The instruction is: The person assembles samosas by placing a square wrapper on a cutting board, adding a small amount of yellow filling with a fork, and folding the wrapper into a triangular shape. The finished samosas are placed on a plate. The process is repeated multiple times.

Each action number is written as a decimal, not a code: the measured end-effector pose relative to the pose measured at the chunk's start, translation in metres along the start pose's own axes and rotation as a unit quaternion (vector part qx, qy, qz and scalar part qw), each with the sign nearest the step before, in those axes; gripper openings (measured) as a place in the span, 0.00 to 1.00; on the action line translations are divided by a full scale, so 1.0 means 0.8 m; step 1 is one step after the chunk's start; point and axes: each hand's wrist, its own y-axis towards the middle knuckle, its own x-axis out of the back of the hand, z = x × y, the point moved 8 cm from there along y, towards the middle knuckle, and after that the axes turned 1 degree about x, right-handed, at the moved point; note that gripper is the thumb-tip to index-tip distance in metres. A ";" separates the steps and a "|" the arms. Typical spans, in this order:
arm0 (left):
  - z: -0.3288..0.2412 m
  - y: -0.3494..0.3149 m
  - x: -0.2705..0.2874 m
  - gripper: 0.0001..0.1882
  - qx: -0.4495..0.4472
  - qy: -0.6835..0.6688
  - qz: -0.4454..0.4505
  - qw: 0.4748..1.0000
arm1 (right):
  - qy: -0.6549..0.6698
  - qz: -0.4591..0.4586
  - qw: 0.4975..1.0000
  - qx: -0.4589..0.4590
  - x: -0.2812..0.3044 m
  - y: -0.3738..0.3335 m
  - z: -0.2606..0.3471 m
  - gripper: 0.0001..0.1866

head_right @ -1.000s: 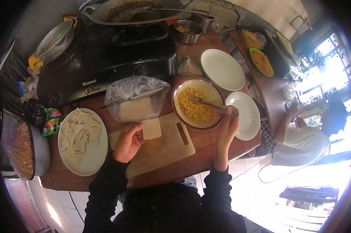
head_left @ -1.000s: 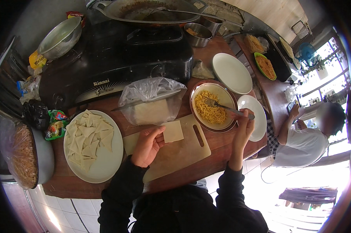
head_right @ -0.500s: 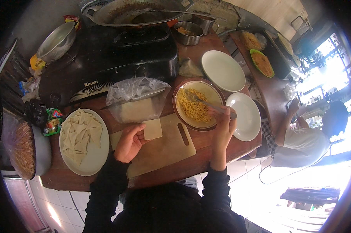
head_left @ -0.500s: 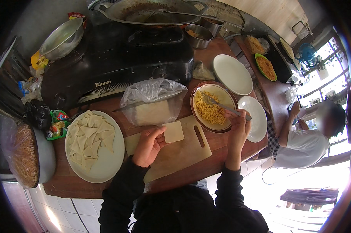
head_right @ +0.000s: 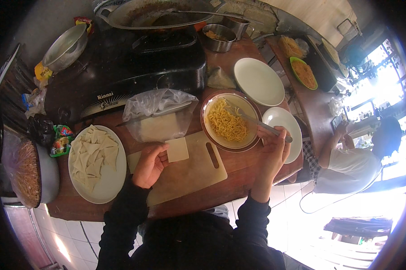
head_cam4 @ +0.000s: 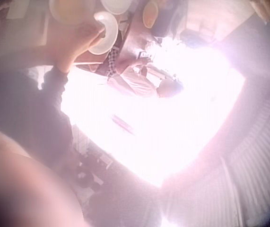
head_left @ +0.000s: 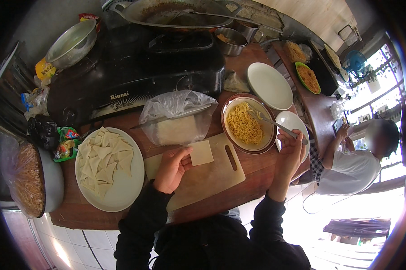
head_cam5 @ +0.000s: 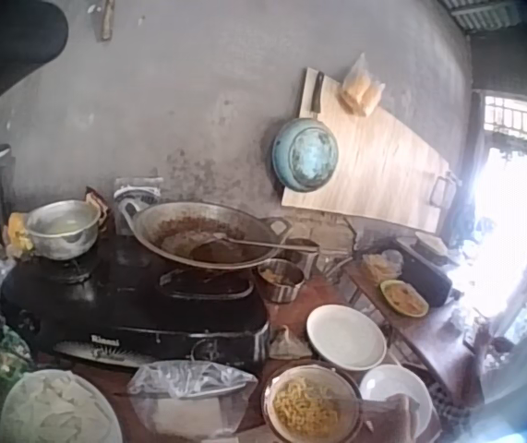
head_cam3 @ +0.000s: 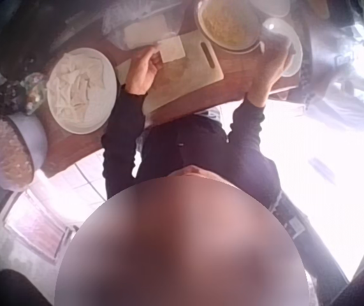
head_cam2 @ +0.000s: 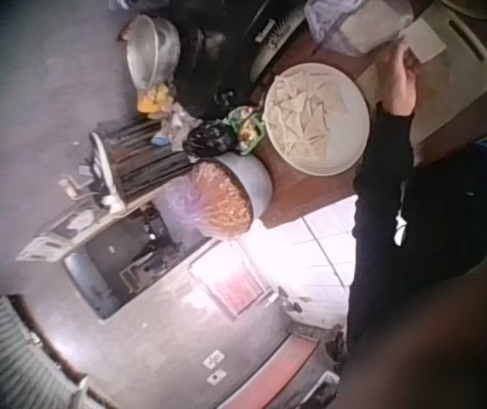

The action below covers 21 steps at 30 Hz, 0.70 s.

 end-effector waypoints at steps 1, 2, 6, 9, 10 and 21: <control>0.000 0.000 0.000 0.12 0.000 0.000 -0.001 1.000 | 0.007 0.011 1.000 0.008 -0.002 0.000 0.004 0.13; -0.001 0.000 -0.001 0.12 -0.006 -0.005 0.008 1.000 | 0.002 -0.007 1.000 0.000 0.002 0.001 0.004 0.13; 0.001 0.000 0.001 0.12 0.006 -0.009 -0.001 1.000 | 0.024 -0.017 0.999 -0.012 0.003 -0.001 0.009 0.14; 0.000 -0.001 0.000 0.12 0.001 -0.020 0.007 1.000 | 0.050 -0.024 0.998 -0.024 0.002 -0.005 0.015 0.14; -0.001 -0.001 -0.001 0.12 -0.002 -0.023 0.009 1.000 | 0.066 -0.016 0.997 -0.025 -0.001 -0.006 0.017 0.14; 0.000 -0.001 0.000 0.10 -0.005 -0.035 0.011 0.999 | 0.067 0.033 0.991 -0.113 -0.033 -0.050 0.000 0.15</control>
